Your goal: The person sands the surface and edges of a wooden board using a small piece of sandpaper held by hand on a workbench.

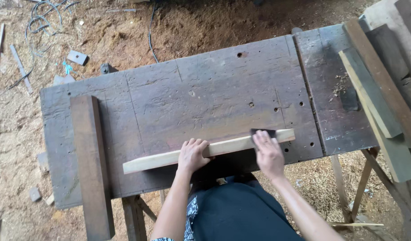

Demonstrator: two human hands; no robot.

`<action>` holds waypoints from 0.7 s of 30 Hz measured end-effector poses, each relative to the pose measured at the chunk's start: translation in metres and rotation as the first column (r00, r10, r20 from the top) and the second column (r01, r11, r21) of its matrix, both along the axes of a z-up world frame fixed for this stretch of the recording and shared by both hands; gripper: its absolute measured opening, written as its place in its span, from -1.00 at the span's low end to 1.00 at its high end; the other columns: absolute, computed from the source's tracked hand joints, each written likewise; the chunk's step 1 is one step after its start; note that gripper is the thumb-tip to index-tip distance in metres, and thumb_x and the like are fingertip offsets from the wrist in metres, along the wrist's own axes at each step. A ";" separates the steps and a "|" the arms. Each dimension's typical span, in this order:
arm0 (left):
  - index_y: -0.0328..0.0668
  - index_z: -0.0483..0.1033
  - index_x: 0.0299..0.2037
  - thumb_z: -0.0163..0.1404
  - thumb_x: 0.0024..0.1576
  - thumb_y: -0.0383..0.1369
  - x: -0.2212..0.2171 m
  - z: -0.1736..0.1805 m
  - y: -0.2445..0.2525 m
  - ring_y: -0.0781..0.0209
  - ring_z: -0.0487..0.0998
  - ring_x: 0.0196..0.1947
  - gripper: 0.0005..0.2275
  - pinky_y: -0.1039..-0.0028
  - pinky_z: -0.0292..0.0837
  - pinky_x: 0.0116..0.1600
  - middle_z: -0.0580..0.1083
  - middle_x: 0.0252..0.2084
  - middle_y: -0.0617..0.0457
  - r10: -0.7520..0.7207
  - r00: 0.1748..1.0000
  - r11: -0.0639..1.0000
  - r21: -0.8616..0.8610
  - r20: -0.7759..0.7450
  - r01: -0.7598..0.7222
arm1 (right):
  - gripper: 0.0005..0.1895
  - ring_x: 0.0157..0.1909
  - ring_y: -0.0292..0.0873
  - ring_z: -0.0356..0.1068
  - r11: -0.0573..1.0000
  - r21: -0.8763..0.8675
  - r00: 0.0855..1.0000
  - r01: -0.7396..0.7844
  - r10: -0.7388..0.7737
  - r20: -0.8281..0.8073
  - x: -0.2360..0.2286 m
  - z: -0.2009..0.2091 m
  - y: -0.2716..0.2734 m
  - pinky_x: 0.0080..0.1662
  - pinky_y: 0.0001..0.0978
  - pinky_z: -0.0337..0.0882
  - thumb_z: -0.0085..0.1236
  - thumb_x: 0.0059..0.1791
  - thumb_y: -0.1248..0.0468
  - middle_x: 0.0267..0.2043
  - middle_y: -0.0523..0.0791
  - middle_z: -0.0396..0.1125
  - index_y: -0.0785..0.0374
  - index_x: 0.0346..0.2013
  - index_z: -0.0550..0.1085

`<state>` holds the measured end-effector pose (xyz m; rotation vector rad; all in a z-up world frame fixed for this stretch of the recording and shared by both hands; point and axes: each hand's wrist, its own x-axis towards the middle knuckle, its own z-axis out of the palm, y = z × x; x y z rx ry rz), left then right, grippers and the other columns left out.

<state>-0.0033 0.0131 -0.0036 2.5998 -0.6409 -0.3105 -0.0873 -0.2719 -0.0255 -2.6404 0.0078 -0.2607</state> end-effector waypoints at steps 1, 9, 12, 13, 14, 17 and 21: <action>-0.02 0.55 -0.15 0.32 -0.23 -0.11 0.000 0.000 0.004 0.02 0.46 -0.05 -0.55 0.18 0.29 0.08 0.51 -0.21 0.06 0.002 0.998 1.000 -0.008 0.055 -0.001 | -0.54 0.46 -0.04 0.17 1.000 0.008 1.000 0.013 -0.013 0.024 0.002 -0.003 0.001 0.43 -0.03 0.11 0.00 0.03 0.44 0.38 -0.05 0.26 0.20 0.24 0.44; 0.01 0.56 -0.06 0.30 -0.21 -0.21 -0.004 -0.001 0.022 0.05 0.48 -0.05 -0.55 0.22 0.34 0.02 0.51 -0.16 0.09 -0.021 0.995 1.000 0.018 0.093 0.020 | -0.45 0.40 -0.02 0.25 0.954 0.100 0.957 -0.282 0.287 -0.048 0.001 0.010 0.061 0.36 -0.12 0.20 -0.05 -0.07 0.50 0.33 -0.03 0.30 0.24 0.22 0.45; -0.02 0.54 -0.07 0.31 -0.23 -0.19 -0.001 -0.003 0.021 0.02 0.48 -0.08 -0.53 0.21 0.36 -0.05 0.50 -0.16 0.07 -0.015 0.997 1.000 -0.022 0.070 0.017 | -0.45 0.27 -0.10 0.33 0.993 0.105 0.983 0.051 -0.031 -0.181 0.009 0.021 0.034 0.33 -0.29 0.33 -0.09 -0.05 0.47 0.32 -0.15 0.36 0.09 0.21 0.49; -0.03 0.53 -0.09 0.31 -0.21 -0.20 -0.002 -0.005 0.019 0.02 0.48 -0.07 -0.55 0.21 0.36 -0.04 0.49 -0.17 0.07 -0.017 0.996 0.999 -0.025 0.088 0.020 | -0.53 0.29 -0.05 0.33 0.996 0.040 0.993 0.083 -0.079 -0.085 0.012 0.019 0.039 0.33 -0.23 0.31 -0.03 -0.01 0.42 0.31 -0.10 0.36 0.13 0.20 0.49; -0.04 0.52 -0.11 0.31 -0.19 -0.20 -0.004 -0.007 0.020 0.02 0.48 -0.07 -0.57 0.21 0.37 -0.03 0.49 -0.17 0.07 -0.018 0.994 1.000 -0.024 0.104 0.021 | -0.59 0.32 0.00 0.33 0.993 -0.018 0.993 0.118 -0.118 0.012 0.014 0.016 0.048 0.33 -0.16 0.30 0.02 0.04 0.36 0.30 -0.06 0.35 0.18 0.19 0.48; -0.06 0.50 -0.15 0.28 -0.19 -0.26 -0.005 -0.009 0.020 0.01 0.48 -0.07 -0.61 0.21 0.37 -0.04 0.48 -0.16 0.06 -0.051 0.993 0.998 -0.016 0.103 0.052 | -0.61 0.30 0.06 0.37 1.000 0.003 0.997 0.007 -0.007 0.077 0.006 0.016 0.096 0.28 -0.08 0.30 0.07 0.02 0.30 0.25 -0.01 0.38 0.21 0.16 0.50; -0.13 0.47 -0.15 0.28 -0.20 -0.27 -0.003 -0.007 0.026 -0.04 0.47 -0.09 -0.59 0.18 0.37 -0.03 0.46 -0.18 0.00 -0.068 0.992 0.993 -0.086 0.110 0.078 | -0.65 0.14 -0.11 0.46 0.993 0.120 0.988 0.020 -0.001 -0.156 0.011 0.024 0.104 0.22 -0.26 0.46 0.02 0.02 0.28 0.15 -0.20 0.50 0.01 0.07 0.57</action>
